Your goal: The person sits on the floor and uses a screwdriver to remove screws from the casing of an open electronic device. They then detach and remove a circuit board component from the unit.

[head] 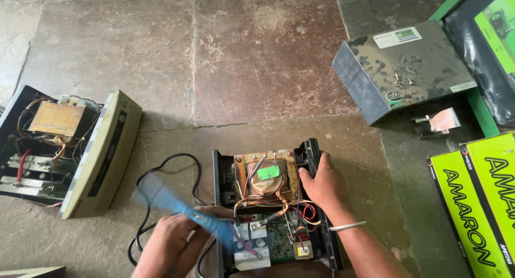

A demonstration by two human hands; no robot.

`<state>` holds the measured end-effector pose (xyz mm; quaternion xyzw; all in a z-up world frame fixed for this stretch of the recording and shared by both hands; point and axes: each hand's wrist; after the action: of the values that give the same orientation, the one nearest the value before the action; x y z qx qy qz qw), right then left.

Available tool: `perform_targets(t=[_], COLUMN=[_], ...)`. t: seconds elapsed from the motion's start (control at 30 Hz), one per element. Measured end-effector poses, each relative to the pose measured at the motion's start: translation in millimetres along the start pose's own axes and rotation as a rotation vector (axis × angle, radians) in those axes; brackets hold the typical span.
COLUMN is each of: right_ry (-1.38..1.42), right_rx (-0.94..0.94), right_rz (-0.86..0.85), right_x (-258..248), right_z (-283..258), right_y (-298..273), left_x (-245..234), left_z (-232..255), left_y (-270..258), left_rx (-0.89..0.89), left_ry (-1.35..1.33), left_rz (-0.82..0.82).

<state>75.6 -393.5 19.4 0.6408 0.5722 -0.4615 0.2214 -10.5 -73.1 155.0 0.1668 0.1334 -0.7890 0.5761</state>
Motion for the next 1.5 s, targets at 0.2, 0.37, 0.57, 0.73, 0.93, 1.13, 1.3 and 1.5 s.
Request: perform_targets(t=[0.2, 0.37, 0.57, 0.73, 0.93, 1.13, 1.3, 1.5], right_ry=[0.006, 0.018, 0.009, -0.005, 0.009, 0.001, -0.009, 0.013], right_rx=[-0.017, -0.021, -0.012, -0.008, -0.006, -0.018, 0.000, -0.017], right_rz=[0.017, -0.005, -0.001, 0.013, 0.010, 0.015, -0.004, 0.002], right_x=[0, -1, 1, 3, 5, 7, 5, 2], right_z=[-1, -2, 1, 1, 6, 8, 6, 2], right_y=[0, 0, -1, 2, 3, 6, 5, 3], left_x=[7, -4, -37, -47, -55, -34, -12, -11], left_z=[7, -4, -30, -37, -80, -151, -195, -182], left_y=[4, -20, -39, -30, -1, 19, 21, 22], left_rx=[-0.541, -0.228, 0.248, 0.108, -0.387, -0.609, -0.623, -0.558], left_ry=[0.130, 0.138, -0.180, -0.536, -0.383, -0.476, -0.390, -0.346], left_rz=[0.180, 0.607, 0.953, 1.202, 1.052, 0.936, 0.950, 0.902])
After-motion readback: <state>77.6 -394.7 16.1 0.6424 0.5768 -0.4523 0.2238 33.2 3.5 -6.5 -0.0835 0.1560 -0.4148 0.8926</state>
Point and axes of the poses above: each hand's wrist, its own y-axis towards the middle knuckle, its own x-axis out of the palm, z = x × y, and after that the axes turned 1 degree about x, right-handed
